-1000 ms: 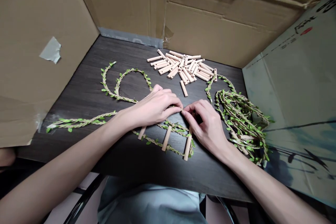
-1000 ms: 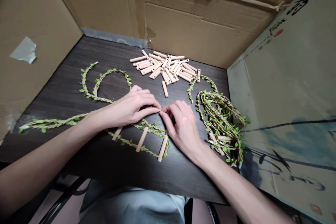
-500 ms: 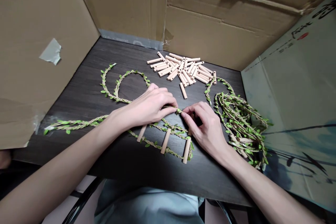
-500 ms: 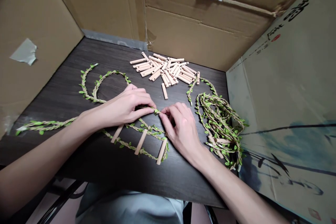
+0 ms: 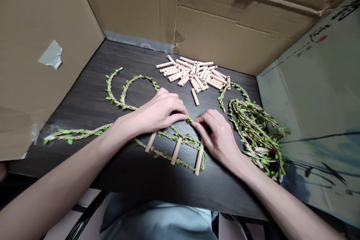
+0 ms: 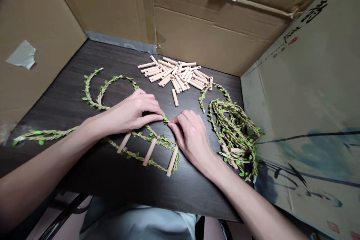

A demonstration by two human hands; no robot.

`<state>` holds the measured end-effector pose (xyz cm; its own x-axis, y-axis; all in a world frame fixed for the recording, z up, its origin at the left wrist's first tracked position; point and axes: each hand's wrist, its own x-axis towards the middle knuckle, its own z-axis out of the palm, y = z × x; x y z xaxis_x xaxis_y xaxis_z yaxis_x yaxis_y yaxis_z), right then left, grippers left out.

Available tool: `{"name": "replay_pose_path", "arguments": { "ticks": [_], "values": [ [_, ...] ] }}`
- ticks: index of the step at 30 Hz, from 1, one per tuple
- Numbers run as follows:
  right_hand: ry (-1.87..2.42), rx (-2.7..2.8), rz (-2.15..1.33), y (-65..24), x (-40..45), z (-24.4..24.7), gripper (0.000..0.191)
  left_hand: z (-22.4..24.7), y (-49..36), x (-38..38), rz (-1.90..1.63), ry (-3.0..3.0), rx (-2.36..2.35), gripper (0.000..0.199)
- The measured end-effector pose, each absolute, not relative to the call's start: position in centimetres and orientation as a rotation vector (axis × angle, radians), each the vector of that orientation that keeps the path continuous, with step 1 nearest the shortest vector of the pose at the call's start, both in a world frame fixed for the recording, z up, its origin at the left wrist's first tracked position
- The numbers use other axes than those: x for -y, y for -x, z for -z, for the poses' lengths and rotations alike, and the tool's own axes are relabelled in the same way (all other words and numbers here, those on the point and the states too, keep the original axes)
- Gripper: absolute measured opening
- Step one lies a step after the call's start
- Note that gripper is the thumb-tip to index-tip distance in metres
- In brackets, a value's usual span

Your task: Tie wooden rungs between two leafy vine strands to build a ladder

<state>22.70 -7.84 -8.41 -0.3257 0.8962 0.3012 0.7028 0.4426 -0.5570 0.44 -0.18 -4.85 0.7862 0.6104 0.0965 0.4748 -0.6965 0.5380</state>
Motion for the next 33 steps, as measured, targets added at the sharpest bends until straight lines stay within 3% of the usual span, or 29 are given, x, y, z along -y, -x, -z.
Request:
{"name": "replay_pose_path", "arguments": {
  "ticks": [18,23,33],
  "values": [
    [1.364,2.107,-0.470,-22.52,8.03,7.95,0.015,4.91,-0.34,-0.02,-0.394,-2.551,-0.752,0.020],
    [1.408,2.066,-0.535,-22.10,7.85,7.63,0.024,4.90,-0.51,0.17,-0.430,-2.570,-0.712,0.021],
    [1.382,2.017,-0.585,-22.10,7.39,7.85,0.017,5.24,-0.56,0.22,-0.464,-2.693,-0.677,0.024]
  ]
}}
